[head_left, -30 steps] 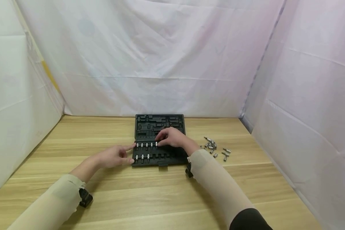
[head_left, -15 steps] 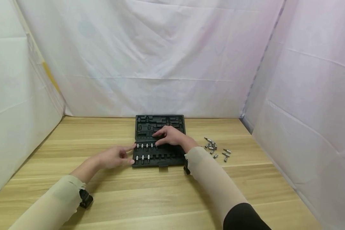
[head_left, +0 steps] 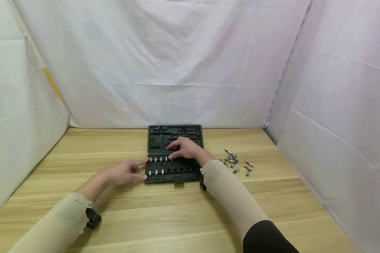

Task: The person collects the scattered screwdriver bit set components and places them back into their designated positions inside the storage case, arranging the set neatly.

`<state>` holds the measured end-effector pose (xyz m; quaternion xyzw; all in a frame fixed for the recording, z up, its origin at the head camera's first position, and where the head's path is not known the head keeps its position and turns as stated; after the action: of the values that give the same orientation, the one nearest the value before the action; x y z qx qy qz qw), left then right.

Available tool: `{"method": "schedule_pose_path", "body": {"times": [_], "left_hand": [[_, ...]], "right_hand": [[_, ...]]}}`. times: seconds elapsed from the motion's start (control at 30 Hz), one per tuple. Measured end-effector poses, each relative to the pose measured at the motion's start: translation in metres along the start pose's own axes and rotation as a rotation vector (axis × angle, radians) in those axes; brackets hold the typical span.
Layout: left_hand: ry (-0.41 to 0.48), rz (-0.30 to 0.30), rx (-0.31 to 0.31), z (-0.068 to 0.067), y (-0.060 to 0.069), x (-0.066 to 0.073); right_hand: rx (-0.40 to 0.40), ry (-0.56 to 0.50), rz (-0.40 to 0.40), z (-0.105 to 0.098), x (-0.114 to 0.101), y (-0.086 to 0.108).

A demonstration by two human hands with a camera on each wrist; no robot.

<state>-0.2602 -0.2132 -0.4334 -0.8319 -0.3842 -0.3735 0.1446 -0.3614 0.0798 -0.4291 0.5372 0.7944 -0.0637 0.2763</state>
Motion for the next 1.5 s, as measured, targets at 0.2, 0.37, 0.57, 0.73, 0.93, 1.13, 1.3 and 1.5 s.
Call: {"method": "schedule_pose_path", "body": {"times": [0.2, 0.37, 0.57, 0.73, 0.93, 1.13, 1.3, 1.5], "left_hand": [[0.003, -0.004, -0.003, -0.003, 0.002, -0.002], [0.0, -0.007, -0.005, -0.005, 0.005, -0.005], [-0.003, -0.016, 0.005, -0.006, 0.008, -0.008], [-0.003, -0.02, 0.008, -0.006, 0.009, -0.009], [-0.004, -0.024, 0.008, -0.005, 0.007, -0.007], [0.0, -0.023, 0.005, -0.007, 0.005, -0.004], [0.001, -0.026, 0.003, -0.008, 0.007, -0.002], [0.008, -0.036, 0.003, -0.008, 0.01, -0.003]], "right_hand": [[0.002, -0.011, 0.032, 0.002, -0.005, -0.004], [-0.005, -0.013, 0.057, 0.005, -0.01, -0.006], [0.0, 0.02, 0.083, 0.008, -0.016, -0.009], [-0.005, 0.019, 0.091, 0.008, -0.018, -0.009], [-0.008, 0.029, 0.107, 0.007, -0.017, -0.009], [0.0, 0.083, 0.117, 0.005, -0.021, -0.006], [0.0, 0.137, 0.12, 0.006, -0.026, -0.003], [-0.009, 0.169, 0.131, 0.009, -0.031, -0.001]]}}
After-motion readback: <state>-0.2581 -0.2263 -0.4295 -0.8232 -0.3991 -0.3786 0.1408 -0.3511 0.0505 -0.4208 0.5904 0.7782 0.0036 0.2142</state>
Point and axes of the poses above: each hand's wrist, its own y-axis away from the middle knuckle, its own z-axis out of the palm, x = y × z, the point moved 1 cm from there along -y, towards the middle knuckle, and after that the axes turned 11 degrees about z, right-handed, at the moved point
